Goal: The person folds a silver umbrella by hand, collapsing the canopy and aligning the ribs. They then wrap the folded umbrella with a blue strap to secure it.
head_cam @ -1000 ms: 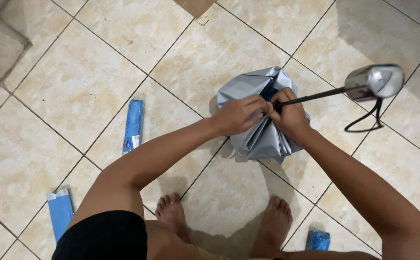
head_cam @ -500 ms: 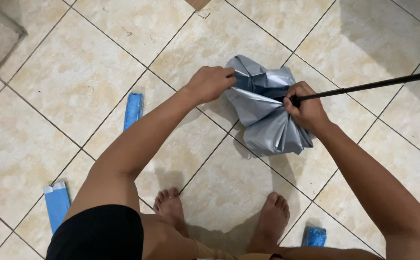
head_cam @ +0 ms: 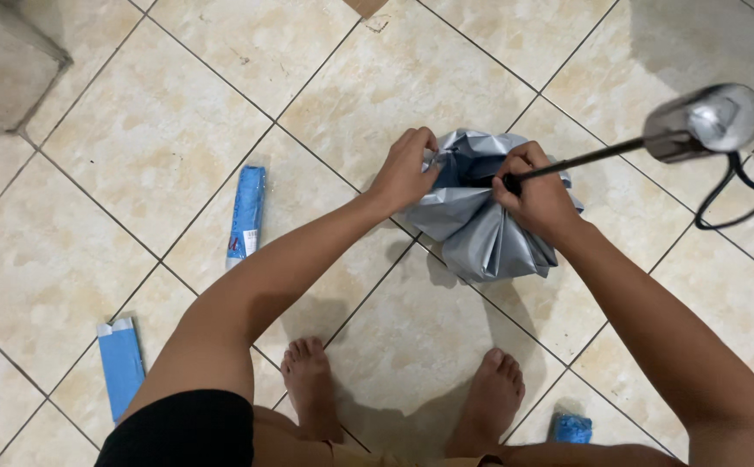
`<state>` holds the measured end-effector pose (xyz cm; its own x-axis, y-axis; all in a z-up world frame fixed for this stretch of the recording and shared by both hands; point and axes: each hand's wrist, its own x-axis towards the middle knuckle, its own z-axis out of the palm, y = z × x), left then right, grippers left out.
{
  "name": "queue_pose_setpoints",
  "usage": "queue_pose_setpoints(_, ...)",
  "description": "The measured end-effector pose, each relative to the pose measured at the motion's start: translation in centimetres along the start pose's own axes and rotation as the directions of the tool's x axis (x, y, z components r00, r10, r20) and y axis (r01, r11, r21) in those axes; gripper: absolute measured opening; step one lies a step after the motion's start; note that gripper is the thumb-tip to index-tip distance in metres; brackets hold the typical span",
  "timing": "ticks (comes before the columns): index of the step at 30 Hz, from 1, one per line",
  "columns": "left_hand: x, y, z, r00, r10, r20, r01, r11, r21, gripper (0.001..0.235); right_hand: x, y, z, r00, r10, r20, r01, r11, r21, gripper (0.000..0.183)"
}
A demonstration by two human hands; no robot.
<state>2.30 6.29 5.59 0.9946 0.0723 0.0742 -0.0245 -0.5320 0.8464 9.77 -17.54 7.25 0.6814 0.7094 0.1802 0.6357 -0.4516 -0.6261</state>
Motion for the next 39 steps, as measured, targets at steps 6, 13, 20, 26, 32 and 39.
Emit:
queue_pose_setpoints(6,-1.8,2.2,1.4,0.985,-0.071,0.157,0.072,0.997,-0.002,0.031,1.8,-0.2,1.4,0.992,-0.124,0.005,0.124,0.992,-0.007,0.024)
queue_pose_setpoints(13,-1.0,0.9,5.3,0.991,-0.036,0.128,0.043,0.997,-0.058,0.027,2.6,0.6,2.9,0.950,-0.303,-0.081,0.304,0.953,0.005,0.023)
queue_pose_setpoints(20,-3.2,5.9,2.8,0.987,0.052,0.151,-0.054,0.998,0.011,0.060,2.7,1.9,2.9,0.958,-0.210,-0.194,0.211,0.977,-0.014,0.016)
queue_pose_setpoints(26,-4.6,6.9,3.7,0.906,-0.304,0.296,0.209,0.927,0.312,0.054,3.1,2.5,2.5,0.963,-0.155,-0.221,0.124,0.981,-0.148,0.013)
queue_pose_setpoints(32,-4.8,10.4,0.3,0.876,-0.328,0.354,0.184,0.905,0.384,0.034,3.6,0.1,1.4,0.973,-0.058,-0.225,0.025,0.989,-0.143,0.013)
queue_pose_setpoints(39,-6.7,8.8,0.2,0.820,-0.185,0.541,-0.136,0.857,0.498,0.019,2.9,-1.7,2.4,0.983,0.010,-0.181,-0.050,0.975,-0.218,0.023)
